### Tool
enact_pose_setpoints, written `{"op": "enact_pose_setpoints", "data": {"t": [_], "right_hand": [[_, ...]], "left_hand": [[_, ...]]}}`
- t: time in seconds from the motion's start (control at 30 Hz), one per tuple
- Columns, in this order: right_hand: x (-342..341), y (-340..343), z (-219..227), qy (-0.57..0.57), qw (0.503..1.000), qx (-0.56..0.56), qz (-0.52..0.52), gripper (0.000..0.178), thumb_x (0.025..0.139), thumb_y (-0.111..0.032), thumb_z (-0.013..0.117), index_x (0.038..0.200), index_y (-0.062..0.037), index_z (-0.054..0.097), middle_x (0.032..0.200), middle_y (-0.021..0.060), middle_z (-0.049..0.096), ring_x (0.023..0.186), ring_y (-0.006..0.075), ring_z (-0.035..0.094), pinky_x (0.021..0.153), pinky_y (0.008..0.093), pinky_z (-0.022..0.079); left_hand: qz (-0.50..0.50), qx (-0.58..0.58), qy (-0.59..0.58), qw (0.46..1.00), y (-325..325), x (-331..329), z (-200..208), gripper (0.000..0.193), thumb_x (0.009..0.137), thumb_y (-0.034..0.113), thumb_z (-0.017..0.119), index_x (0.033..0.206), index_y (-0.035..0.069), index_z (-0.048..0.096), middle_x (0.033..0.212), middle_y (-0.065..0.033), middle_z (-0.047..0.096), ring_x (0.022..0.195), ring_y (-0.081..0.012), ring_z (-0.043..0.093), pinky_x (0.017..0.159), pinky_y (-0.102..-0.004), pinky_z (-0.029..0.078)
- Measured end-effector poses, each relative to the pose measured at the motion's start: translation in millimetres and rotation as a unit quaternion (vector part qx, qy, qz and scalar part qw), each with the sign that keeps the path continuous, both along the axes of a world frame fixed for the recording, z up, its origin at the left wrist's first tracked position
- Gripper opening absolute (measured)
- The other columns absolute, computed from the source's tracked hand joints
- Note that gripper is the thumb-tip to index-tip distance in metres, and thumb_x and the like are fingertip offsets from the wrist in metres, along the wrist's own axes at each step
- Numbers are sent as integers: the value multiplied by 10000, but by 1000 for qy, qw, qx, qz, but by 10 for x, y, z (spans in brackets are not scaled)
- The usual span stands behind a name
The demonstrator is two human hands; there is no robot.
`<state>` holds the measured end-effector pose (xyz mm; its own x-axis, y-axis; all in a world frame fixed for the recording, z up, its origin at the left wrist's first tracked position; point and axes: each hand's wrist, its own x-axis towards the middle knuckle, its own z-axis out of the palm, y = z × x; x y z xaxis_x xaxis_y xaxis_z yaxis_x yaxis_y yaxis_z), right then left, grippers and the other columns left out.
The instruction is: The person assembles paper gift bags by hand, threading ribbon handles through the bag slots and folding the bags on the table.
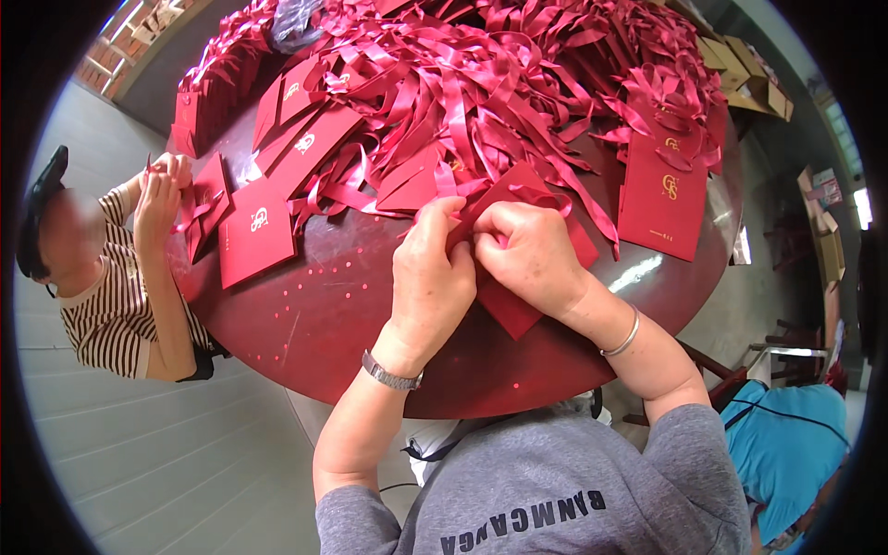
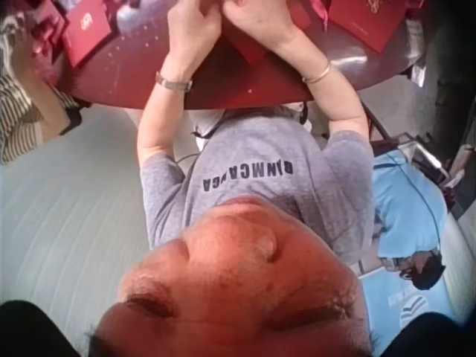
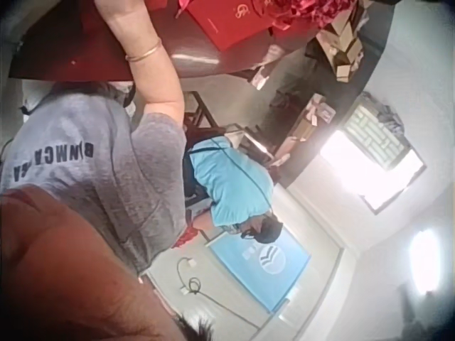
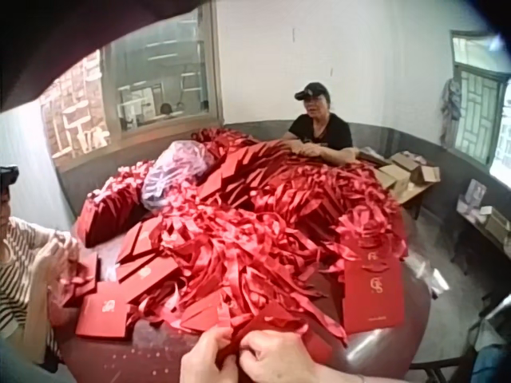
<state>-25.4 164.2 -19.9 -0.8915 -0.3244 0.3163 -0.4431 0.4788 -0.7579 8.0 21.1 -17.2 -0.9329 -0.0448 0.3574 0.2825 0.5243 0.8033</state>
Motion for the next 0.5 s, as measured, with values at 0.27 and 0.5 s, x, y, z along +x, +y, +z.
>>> {"op": "enact_pose_setpoints", "data": {"t": [0.27,0.5], "right_hand": [[-31,9,-208,136,989,51,20,77,797,-115,578,807,-43,607,764,133,620,722,318,633,638,415,516],[16,89,-251,132,990,54,-3,179,778,-183,554,818,-32,641,774,168,668,704,329,673,618,440,539]], "left_hand": [[4,100,-69,993,-48,-118,-154,257,817,-27,609,1074,-16,609,963,-120,674,915,-189,650,802,-305,506],[-31,186,-124,974,18,-108,-257,224,854,-51,585,1078,-40,595,928,-45,625,837,-105,570,766,-231,467]]}}
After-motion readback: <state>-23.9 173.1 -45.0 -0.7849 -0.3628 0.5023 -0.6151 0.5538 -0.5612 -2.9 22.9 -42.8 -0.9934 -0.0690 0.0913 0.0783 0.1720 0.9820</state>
